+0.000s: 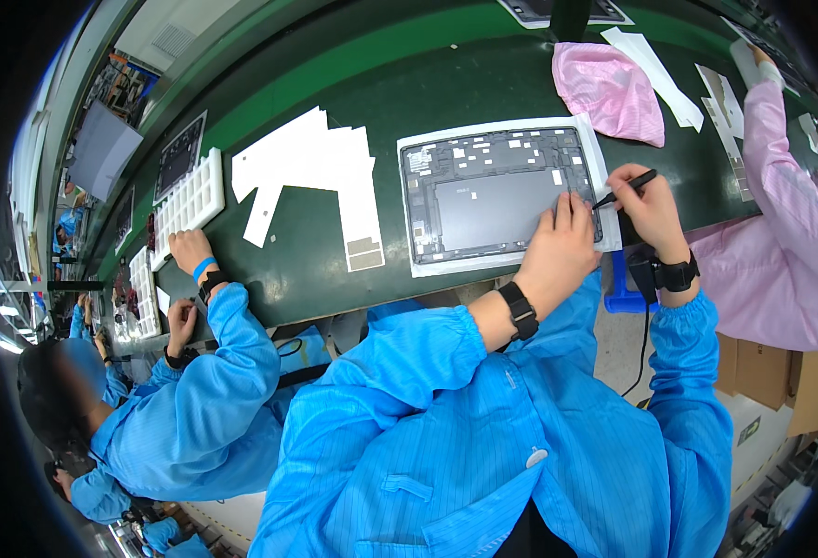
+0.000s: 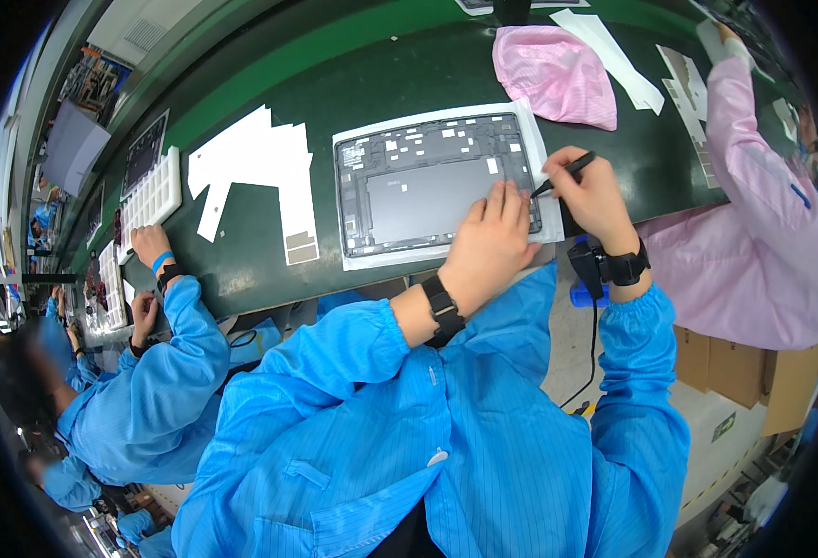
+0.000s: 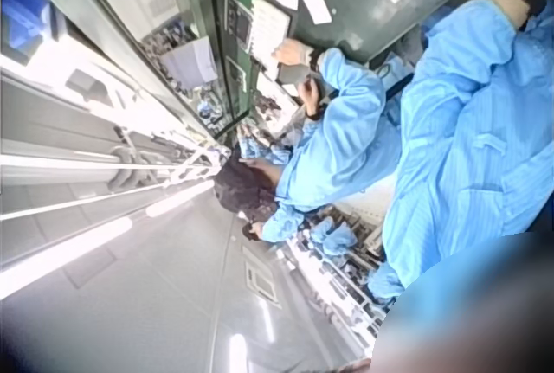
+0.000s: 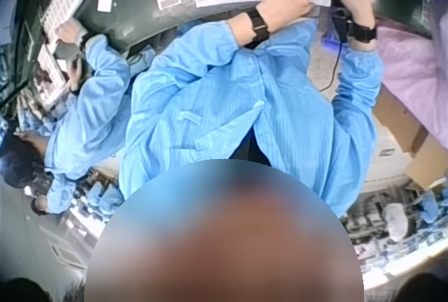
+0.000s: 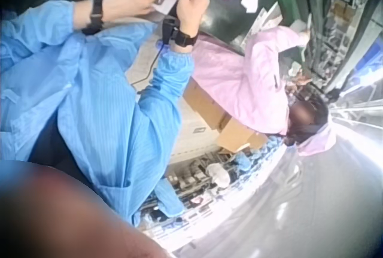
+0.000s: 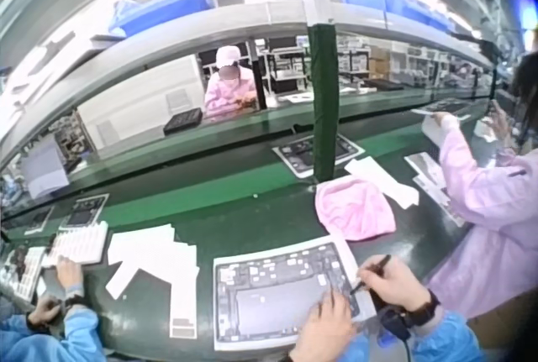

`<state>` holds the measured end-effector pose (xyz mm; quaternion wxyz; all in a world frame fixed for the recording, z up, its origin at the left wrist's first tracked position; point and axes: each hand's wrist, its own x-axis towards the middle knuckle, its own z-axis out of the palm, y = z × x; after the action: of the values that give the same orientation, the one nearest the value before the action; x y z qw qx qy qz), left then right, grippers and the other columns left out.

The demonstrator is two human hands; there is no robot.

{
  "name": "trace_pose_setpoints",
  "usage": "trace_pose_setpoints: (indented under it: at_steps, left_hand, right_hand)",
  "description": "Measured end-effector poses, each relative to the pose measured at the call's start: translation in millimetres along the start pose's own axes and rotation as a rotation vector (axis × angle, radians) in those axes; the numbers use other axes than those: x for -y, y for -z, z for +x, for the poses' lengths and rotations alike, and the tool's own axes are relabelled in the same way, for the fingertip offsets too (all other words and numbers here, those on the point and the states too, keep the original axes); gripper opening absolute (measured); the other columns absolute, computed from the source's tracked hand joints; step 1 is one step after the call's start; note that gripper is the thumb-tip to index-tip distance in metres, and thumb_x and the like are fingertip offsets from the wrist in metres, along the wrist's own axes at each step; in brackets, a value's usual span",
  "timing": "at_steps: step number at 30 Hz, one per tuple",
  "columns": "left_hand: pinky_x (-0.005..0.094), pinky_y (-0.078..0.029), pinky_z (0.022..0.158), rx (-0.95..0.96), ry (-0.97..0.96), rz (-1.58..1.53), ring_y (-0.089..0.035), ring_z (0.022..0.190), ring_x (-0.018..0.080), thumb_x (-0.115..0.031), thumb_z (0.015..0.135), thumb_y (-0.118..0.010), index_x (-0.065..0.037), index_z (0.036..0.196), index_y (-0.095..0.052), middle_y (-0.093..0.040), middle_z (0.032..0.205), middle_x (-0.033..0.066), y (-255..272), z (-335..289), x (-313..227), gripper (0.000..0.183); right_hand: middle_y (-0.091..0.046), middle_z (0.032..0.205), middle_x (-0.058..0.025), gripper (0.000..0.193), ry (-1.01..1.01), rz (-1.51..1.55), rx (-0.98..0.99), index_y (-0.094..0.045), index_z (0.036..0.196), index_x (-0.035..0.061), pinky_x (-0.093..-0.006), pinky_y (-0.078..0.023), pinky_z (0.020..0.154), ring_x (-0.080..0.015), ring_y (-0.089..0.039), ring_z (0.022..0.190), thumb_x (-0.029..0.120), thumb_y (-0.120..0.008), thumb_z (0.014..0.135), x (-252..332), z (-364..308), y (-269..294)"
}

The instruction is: Inspecting and assembling electronic tablet housings using a stylus for quality checks on an assembly line.

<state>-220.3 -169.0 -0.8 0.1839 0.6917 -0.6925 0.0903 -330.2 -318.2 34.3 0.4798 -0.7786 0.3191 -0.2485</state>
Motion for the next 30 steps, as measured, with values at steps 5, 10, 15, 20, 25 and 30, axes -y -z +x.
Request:
trace_pose_setpoints:
  at_steps: [5, 10, 15, 20, 25, 30]
  left_hand:
    - [0.0405, -0.047, 0.091, 0.018, -0.016, 0.212, -0.053, 0.116, 0.0424, -0.023, 0.083, -0.053, 0.013, 0.119, -0.057, -0.055, 0.122, 0.0316, -4.9, -1.2, -2.0, 0.05]
    - [0.0439, -0.044, 0.096, -0.012, -0.033, 0.213, -0.051, 0.119, 0.0445, -0.02, 0.085, -0.05, 0.012, 0.119, -0.056, -0.052, 0.126, 0.0333, -7.4, -4.3, -7.9, 0.048]
    - [0.0427, -0.041, 0.1, -0.097, 0.102, -0.088, -0.053, 0.118, 0.0379, -0.032, 0.082, -0.063, 0.007, 0.118, -0.058, -0.055, 0.123, 0.0264, 37.7, -20.2, 9.8, 0.054]
    - [0.043, -0.047, 0.091, -0.237, 0.303, -0.411, -0.059, 0.104, 0.0322, -0.014, 0.079, -0.068, -0.006, 0.103, -0.063, -0.063, 0.113, 0.012, 108.0, -100.3, 92.6, 0.026]
    - [0.0488, -0.033, 0.107, -0.152, 0.568, -0.164, -0.046, 0.131, 0.0293, -0.019, 0.082, -0.068, -0.008, 0.129, -0.056, -0.055, 0.133, 0.0104, 121.5, -161.5, 169.7, 0.05]
    - [0.0491, -0.029, 0.11, -0.087, 0.544, -0.113, -0.04, 0.135, 0.0274, -0.029, 0.082, -0.068, -0.008, 0.132, -0.053, -0.051, 0.139, 0.0073, 109.7, -173.4, 177.0, 0.057]
  right_hand:
    - [-0.055, 0.07, -0.0023, 0.012, -0.149, 0.691, -0.389, -0.061, 0.087, -0.0004, -0.0209, -0.03, 0.045, -0.0058, -0.045, 0.052, 0.01, -0.057, 0.091, -20.7, 1.2, 5.0]
    - [-0.058, 0.071, -0.0039, 0.013, -0.103, 0.633, -0.449, -0.061, 0.089, -0.0023, -0.0193, -0.03, 0.045, -0.0059, -0.046, 0.052, 0.01, -0.058, 0.092, -54.2, -8.1, 6.1]
    - [-0.057, 0.069, -0.0029, 0.015, -0.134, 0.648, -0.376, -0.06, 0.092, -0.0012, -0.0203, -0.033, 0.047, -0.0069, -0.047, 0.053, 0.013, -0.057, 0.094, -30.0, 1.4, -0.3]
    - [-0.061, 0.069, -0.0048, 0.015, -0.084, 0.474, -0.205, -0.06, 0.09, 0.0024, -0.0198, -0.038, 0.047, -0.0061, -0.05, 0.054, 0.016, -0.057, 0.095, 44.4, -9.5, -69.3]
    - [-0.062, 0.07, -0.0033, 0.015, -0.031, 0.463, 0.277, -0.061, 0.091, 0.0022, -0.0206, -0.042, 0.052, -0.0056, -0.052, 0.058, 0.017, -0.061, 0.094, 97.3, -7.4, -197.3]
    - [-0.063, 0.067, -0.0048, 0.021, 0.137, 0.212, 0.286, -0.062, 0.088, -0.0015, -0.0237, -0.043, 0.055, -0.0079, -0.057, 0.062, 0.019, -0.062, 0.093, 94.9, -0.1, -251.2]
